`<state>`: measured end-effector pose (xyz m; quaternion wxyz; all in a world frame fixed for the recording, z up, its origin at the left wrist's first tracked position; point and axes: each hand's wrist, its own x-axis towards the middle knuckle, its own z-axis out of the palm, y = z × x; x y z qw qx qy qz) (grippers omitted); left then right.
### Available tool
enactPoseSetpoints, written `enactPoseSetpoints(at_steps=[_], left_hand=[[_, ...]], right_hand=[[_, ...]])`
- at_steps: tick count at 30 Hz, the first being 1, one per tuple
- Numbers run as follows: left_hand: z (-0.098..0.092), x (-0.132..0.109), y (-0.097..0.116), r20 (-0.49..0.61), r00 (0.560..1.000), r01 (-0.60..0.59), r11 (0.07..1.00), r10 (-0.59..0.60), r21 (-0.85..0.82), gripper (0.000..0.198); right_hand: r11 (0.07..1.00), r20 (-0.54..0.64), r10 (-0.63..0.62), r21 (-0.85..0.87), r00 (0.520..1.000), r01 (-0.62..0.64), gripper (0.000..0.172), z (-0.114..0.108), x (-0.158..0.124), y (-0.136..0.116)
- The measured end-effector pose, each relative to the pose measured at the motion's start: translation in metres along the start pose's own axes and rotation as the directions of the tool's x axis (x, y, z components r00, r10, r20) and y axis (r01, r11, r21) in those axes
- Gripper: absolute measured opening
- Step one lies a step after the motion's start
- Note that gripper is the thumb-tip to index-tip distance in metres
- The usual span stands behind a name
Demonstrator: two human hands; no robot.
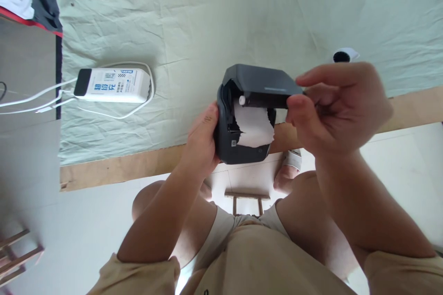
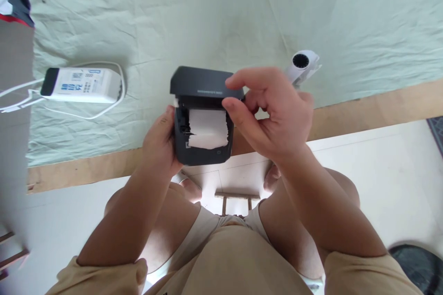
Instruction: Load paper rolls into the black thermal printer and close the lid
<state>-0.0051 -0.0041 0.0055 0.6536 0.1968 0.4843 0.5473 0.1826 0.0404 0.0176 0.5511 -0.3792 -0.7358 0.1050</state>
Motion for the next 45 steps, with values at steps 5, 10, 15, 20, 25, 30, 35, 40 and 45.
enactPoseSetpoints(at_steps=[5,10,15,20,25,30,35,40,45], left_hand=[[-0.002,-0.001,-0.001,-0.026,1.000,0.007,1.000,-0.006,0.023,0.028],[-0.005,-0.001,-0.003,0.140,0.990,-0.006,0.999,0.000,0.042,0.037],[-0.004,-0.003,0.001,0.288,0.958,-0.047,0.996,0.021,0.082,0.040],[-0.004,-0.004,0.000,0.273,0.961,-0.060,0.995,0.036,0.079,0.041],[-0.008,-0.003,-0.005,0.203,0.979,-0.033,0.999,0.031,0.009,0.031],[-0.007,-0.002,-0.006,0.146,0.989,0.012,1.000,-0.014,0.014,0.039],[-0.006,-0.002,-0.005,0.141,0.990,0.003,1.000,-0.006,0.019,0.040],[-0.007,-0.002,-0.006,0.153,0.988,0.000,1.000,-0.004,0.026,0.040],[-0.007,-0.003,-0.005,0.153,0.988,0.000,1.000,-0.003,0.025,0.039]], right_hand=[[0.997,-0.063,0.075,0.041,0.995,-0.072,0.012,0.003,0.002,-0.006],[0.967,0.243,0.031,-0.253,0.970,0.033,0.012,-0.002,0.006,-0.018],[0.931,0.558,0.150,-0.357,0.816,0.073,0.025,-0.009,0.012,-0.022],[0.974,0.602,0.158,-0.226,0.783,-0.023,0.036,-0.018,0.017,-0.021],[0.931,0.316,0.275,0.149,0.908,-0.334,0.029,-0.021,0.015,-0.004],[0.803,0.079,0.524,0.288,0.848,-0.523,0.022,-0.001,-0.001,0.042],[0.921,0.087,0.388,-0.006,0.918,-0.389,0.025,0.001,-0.010,0.049],[0.934,0.171,0.182,-0.338,0.968,-0.116,0.027,-0.008,-0.008,0.047],[0.909,0.231,0.192,-0.409,0.954,-0.084,0.038,-0.003,-0.012,0.049]])
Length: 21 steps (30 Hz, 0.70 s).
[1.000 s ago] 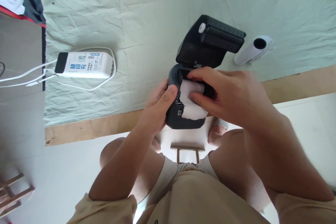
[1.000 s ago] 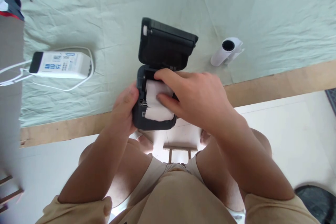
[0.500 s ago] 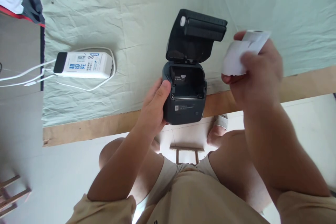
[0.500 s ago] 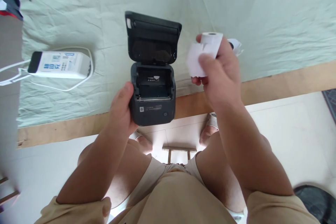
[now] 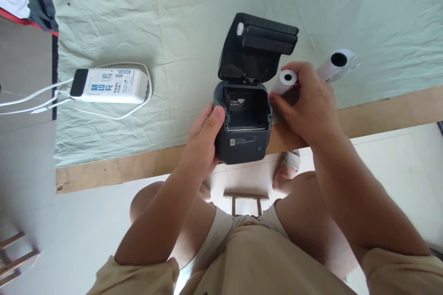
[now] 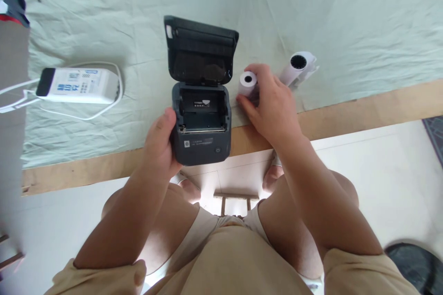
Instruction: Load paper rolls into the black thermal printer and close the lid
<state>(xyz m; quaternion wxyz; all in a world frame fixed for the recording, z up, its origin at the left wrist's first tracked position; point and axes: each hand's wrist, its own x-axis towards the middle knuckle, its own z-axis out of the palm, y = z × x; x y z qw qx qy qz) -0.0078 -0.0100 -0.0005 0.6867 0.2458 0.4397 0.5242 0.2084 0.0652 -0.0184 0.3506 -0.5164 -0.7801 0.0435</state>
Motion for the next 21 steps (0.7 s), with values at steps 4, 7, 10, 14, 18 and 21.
enactPoseSetpoints(at_steps=[4,7,10,14,18,21], left_hand=[[0.000,0.000,0.000,-0.004,1.000,0.008,1.000,-0.008,-0.003,0.039],[0.000,0.000,0.000,0.012,1.000,0.000,1.000,0.001,-0.029,0.034],[0.001,-0.001,0.001,0.010,1.000,0.000,0.999,0.000,-0.034,0.034],[0.002,-0.001,0.003,0.000,1.000,0.012,1.000,-0.012,-0.019,0.037],[0.002,-0.001,0.002,0.014,1.000,0.001,1.000,-0.001,-0.024,0.036],[0.000,-0.001,0.000,0.015,1.000,-0.004,1.000,0.004,-0.026,0.035]], right_hand=[[0.982,-0.203,-0.188,-0.018,0.961,0.189,0.036,-0.021,0.007,-0.001],[0.967,-0.291,-0.253,-0.113,0.923,0.229,0.041,-0.039,0.014,0.020],[0.991,-0.190,-0.070,-0.129,0.979,0.046,0.060,-0.039,0.016,0.057],[0.982,-0.149,0.142,-0.101,0.979,-0.158,0.053,-0.025,0.011,0.087],[0.981,-0.181,0.191,0.012,0.965,-0.192,0.052,-0.026,0.012,0.076],[0.970,-0.297,0.090,0.244,0.951,-0.016,0.055,-0.036,0.018,0.050]])
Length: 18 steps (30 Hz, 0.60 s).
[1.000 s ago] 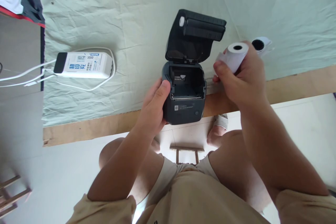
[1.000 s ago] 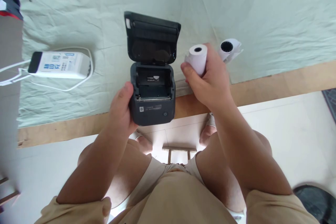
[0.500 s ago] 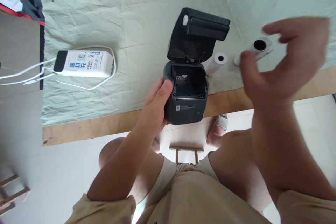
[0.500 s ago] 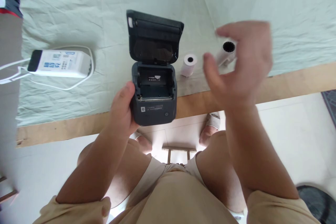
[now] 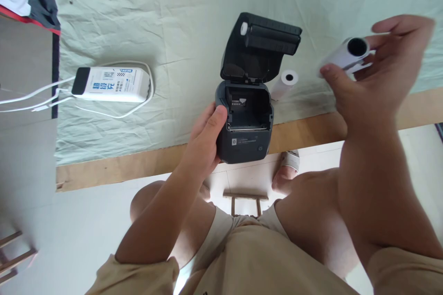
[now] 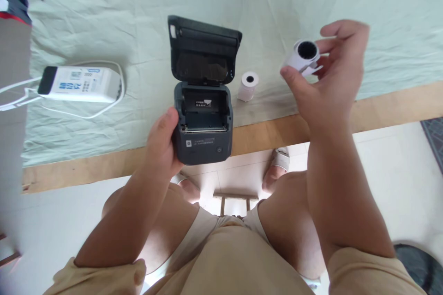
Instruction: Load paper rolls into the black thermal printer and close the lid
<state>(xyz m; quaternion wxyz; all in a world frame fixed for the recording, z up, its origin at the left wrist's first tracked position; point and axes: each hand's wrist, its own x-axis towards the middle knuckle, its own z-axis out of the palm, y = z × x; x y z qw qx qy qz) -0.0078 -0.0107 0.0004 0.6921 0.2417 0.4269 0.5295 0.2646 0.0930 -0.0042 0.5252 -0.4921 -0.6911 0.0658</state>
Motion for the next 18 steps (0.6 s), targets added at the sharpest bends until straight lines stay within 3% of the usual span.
enactPoseSetpoints(at_steps=[2,4,7,9,12,18], left_hand=[[-0.002,0.000,-0.001,-0.016,1.000,-0.002,1.000,0.002,0.010,0.036],[-0.003,0.001,-0.002,-0.026,1.000,-0.005,1.000,0.006,0.016,0.036],[-0.002,0.001,0.000,-0.004,1.000,-0.017,0.999,0.017,0.030,0.038],[0.001,0.000,0.002,0.021,0.999,-0.032,0.998,0.031,0.049,0.044],[0.004,-0.001,0.005,0.030,0.999,-0.043,0.997,0.041,0.063,0.047],[0.004,-0.002,0.005,0.044,0.998,-0.036,0.999,0.035,0.041,0.043]], right_hand=[[0.970,-0.074,-0.178,0.152,0.981,0.187,0.043,0.000,0.002,-0.024],[0.970,0.031,-0.208,0.136,0.978,0.202,0.038,0.004,0.000,-0.050],[0.940,0.166,-0.325,0.166,0.931,0.299,0.043,0.014,-0.012,-0.085],[0.957,0.263,-0.285,0.136,0.922,0.257,0.035,0.022,-0.020,-0.100],[0.960,0.315,-0.275,0.048,0.908,0.274,0.018,0.032,-0.027,-0.107],[0.944,0.314,-0.329,0.070,0.891,0.324,0.024,0.035,-0.024,-0.100]])
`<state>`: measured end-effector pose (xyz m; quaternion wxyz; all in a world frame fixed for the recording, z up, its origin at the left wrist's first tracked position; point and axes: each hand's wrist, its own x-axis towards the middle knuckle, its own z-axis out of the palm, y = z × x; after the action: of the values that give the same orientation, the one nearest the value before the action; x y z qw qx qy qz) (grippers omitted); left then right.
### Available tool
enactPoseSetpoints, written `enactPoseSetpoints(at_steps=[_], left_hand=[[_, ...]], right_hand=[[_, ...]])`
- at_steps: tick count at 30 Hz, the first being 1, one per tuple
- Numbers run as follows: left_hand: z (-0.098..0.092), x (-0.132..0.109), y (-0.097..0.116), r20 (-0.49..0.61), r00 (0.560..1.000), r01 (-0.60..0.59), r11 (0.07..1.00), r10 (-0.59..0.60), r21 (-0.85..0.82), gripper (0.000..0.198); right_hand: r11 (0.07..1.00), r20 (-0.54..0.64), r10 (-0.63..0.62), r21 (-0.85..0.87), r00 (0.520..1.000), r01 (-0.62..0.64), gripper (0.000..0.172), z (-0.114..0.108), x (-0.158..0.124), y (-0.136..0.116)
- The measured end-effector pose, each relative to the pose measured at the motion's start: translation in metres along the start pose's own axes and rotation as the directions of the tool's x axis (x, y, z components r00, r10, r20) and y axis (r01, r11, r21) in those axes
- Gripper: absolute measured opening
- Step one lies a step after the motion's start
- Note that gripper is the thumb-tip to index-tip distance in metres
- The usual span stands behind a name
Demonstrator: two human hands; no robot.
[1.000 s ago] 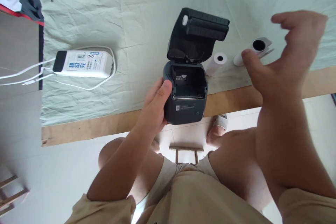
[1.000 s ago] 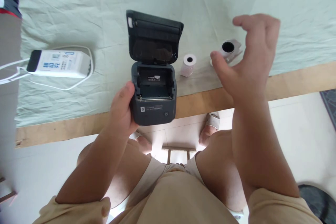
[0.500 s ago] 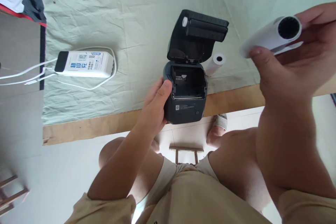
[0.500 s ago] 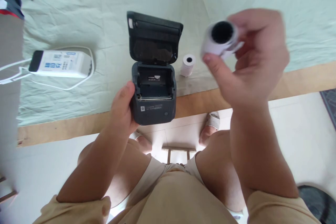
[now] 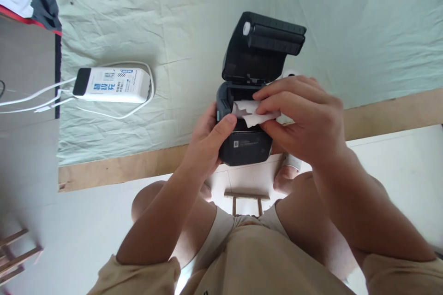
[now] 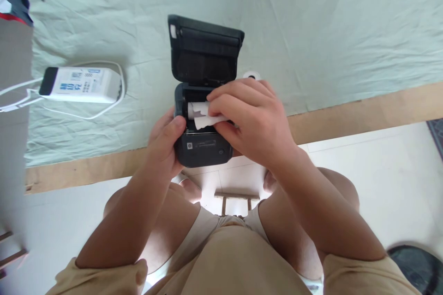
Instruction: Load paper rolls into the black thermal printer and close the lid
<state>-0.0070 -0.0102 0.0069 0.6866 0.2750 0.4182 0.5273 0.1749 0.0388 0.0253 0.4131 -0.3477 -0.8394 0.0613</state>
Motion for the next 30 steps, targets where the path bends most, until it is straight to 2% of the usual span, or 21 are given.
enactPoseSetpoints(at_steps=[6,10,13,16,19,23,26,28,30], left_hand=[[0.002,-0.001,0.001,-0.008,1.000,-0.003,1.000,0.002,-0.007,0.048],[-0.001,0.000,0.000,0.002,0.998,-0.056,0.998,0.056,-0.010,0.050],[-0.007,0.003,-0.004,0.067,0.994,-0.090,0.996,0.091,-0.016,0.048],[-0.012,0.007,-0.007,0.111,0.985,-0.134,0.991,0.132,0.011,0.061],[-0.013,0.008,-0.008,0.106,0.986,-0.141,0.987,0.133,0.081,0.071],[-0.014,0.008,-0.008,0.068,0.989,-0.143,0.979,0.134,0.148,0.083],[-0.015,0.006,-0.009,0.059,0.990,-0.136,0.975,0.127,0.174,0.091],[-0.016,0.005,-0.009,0.068,0.989,-0.140,0.974,0.130,0.177,0.092],[-0.017,0.004,-0.008,0.082,0.988,-0.147,0.972,0.134,0.182,0.092]], right_hand=[[0.995,-0.024,-0.078,0.068,0.997,0.080,0.019,0.000,-0.004,-0.012],[0.991,0.054,-0.121,0.060,0.991,0.118,0.016,0.004,-0.008,-0.014],[0.989,0.105,-0.137,0.072,0.985,0.129,0.020,0.002,-0.009,-0.009],[0.979,0.127,-0.175,0.132,0.976,0.158,0.026,-0.002,-0.009,-0.004],[0.977,0.109,-0.179,0.139,0.978,0.163,0.012,-0.003,-0.009,-0.004],[0.976,0.050,-0.149,0.165,0.988,0.139,0.010,0.000,-0.008,-0.004],[0.980,-0.104,-0.049,0.187,0.993,0.068,0.003,0.002,-0.008,-0.001],[0.984,-0.183,0.068,0.177,0.981,-0.035,0.018,0.002,-0.008,0.002],[0.970,-0.162,0.177,0.193,0.971,-0.145,0.037,0.001,-0.009,0.004]])
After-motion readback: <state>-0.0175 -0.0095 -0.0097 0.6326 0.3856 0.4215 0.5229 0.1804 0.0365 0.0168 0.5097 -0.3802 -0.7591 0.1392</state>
